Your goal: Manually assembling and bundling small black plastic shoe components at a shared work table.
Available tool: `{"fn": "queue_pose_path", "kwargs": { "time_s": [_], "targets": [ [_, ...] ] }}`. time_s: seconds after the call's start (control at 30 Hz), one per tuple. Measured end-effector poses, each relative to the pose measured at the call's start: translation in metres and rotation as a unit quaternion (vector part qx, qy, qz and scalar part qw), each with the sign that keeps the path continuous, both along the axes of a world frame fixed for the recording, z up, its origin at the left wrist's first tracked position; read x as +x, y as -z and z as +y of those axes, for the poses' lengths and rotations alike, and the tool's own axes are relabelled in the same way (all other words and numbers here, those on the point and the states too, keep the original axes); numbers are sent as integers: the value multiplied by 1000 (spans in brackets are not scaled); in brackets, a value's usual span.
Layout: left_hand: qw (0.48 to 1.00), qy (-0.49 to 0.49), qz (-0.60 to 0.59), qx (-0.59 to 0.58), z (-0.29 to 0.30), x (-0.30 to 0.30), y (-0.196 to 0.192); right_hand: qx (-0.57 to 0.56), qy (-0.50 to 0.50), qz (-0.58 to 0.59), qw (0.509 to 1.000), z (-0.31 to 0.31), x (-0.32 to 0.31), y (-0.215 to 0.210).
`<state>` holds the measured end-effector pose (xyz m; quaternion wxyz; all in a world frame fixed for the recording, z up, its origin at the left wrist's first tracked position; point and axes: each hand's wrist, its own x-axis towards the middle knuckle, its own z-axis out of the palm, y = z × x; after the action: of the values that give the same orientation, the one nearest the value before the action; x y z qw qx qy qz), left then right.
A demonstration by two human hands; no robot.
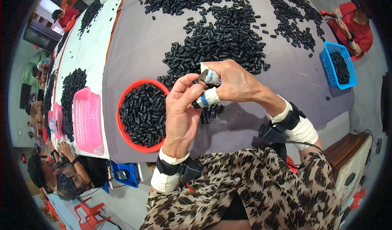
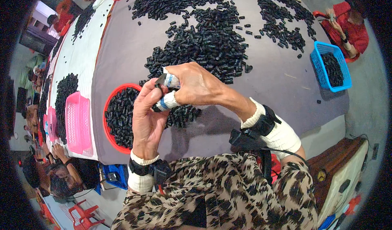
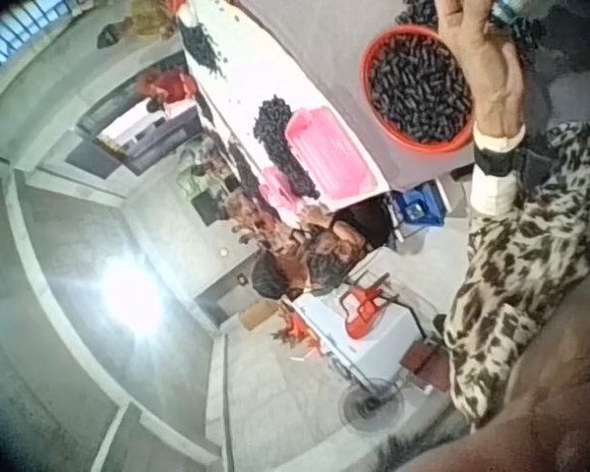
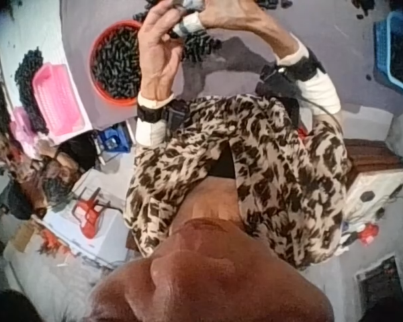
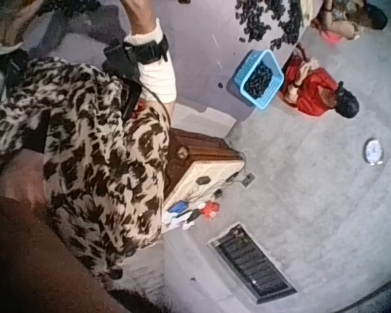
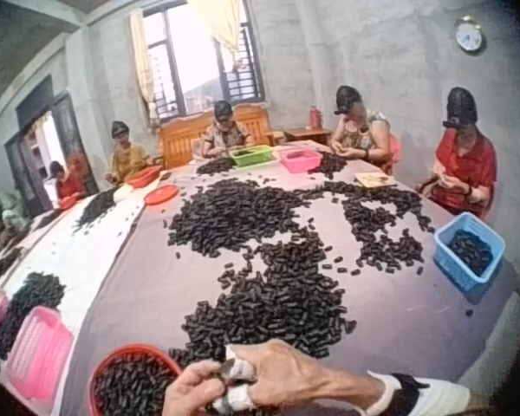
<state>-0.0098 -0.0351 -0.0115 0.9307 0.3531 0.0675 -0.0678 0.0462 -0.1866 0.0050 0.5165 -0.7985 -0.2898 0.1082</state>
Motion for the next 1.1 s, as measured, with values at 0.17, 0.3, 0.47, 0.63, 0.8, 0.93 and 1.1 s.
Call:
{"fn": "queue_pose_path", "kwargs": {
  "time_s": [0.17,0.3,0.47,0.63,0.8,0.93,1.1],
  "targets": [
    [998,11,21,66,2,4,1,-2,4,1,1000,4,-4,-2],
    [998,-15,32,60,1,5,0,-23,13,-1,1000,5,-3,-2],
    [999,-11,10,47,10,5,9,3,10,19,1000,10,-1,0],
    [1000,-11,-21,17,9,0,4,-7,4,20,1000,7,3,4],
    [1000,-1,-28,7,10,-1,7,-18,-35,7,999,6,3,0],
    [1000,9,-19,9,10,-1,8,-19,-48,17,999,7,2,-7],
    [999,29,-30,-25,11,0,11,-30,-59,-5,998,6,3,-3]
  ]
}}
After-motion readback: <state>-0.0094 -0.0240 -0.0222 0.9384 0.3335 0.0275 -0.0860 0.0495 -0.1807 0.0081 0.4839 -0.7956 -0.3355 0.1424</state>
